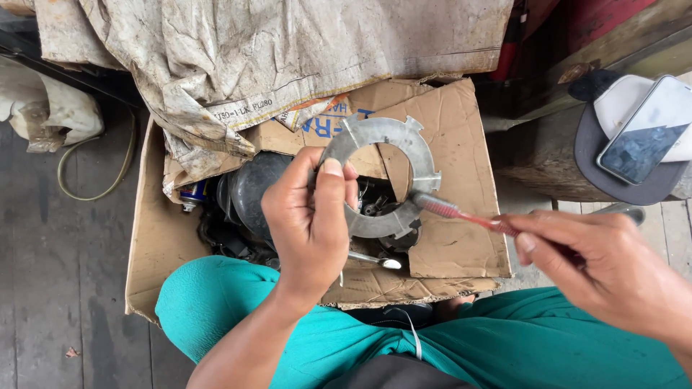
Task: Cleaning a motorcycle clutch plate using a toothbrush while sitting on the floor.
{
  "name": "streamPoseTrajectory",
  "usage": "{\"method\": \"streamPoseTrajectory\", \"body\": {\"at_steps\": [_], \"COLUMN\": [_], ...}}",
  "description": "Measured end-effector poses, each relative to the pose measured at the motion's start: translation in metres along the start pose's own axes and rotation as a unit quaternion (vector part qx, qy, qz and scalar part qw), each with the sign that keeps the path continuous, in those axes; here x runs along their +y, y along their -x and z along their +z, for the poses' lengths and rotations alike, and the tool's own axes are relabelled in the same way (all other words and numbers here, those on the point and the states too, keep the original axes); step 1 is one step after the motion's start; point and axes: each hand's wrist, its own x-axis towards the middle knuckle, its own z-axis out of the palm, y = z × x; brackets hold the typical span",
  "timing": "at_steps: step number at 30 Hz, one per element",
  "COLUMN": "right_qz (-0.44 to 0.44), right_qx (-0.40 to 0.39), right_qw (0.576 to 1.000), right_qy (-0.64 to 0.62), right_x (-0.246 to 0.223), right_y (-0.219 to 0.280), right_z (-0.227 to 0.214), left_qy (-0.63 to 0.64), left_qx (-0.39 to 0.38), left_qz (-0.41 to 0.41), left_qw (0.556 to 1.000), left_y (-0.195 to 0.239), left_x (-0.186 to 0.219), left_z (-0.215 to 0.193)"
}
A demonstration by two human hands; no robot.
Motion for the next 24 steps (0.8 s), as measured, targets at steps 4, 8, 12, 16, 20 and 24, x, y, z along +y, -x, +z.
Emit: {"method": "streamPoseTrajectory", "body": {"at_steps": [4,8,12,16,20,24], "right_qz": [0.017,0.011,0.027,0.023,0.004,-0.012], "right_qx": [0.099,-0.022,0.047,-0.029,0.024,-0.008], "right_qw": [0.995,0.999,0.999,0.999,0.999,1.0], "right_qy": [-0.023,0.031,-0.006,0.028,0.021,0.027], "right_x": [-0.007,0.008,-0.002,-0.01,-0.001,-0.011], "right_y": [0.002,0.002,0.003,0.007,0.002,0.004], "right_z": [0.001,0.004,0.002,0.009,0.012,0.014], "left_qy": [0.0,0.012,0.014,-0.02,-0.045,-0.024], "left_qx": [-0.01,-0.005,0.005,0.014,0.028,0.031], "left_qz": [0.006,0.013,0.029,0.047,0.071,0.049], "left_qw": [1.0,1.0,0.999,0.999,0.996,0.998], "left_y": [0.002,0.001,0.002,0.004,0.005,0.004], "left_x": [0.001,-0.003,-0.004,-0.002,-0.001,-0.002], "left_z": [0.002,0.003,0.007,0.01,0.011,0.014]}}
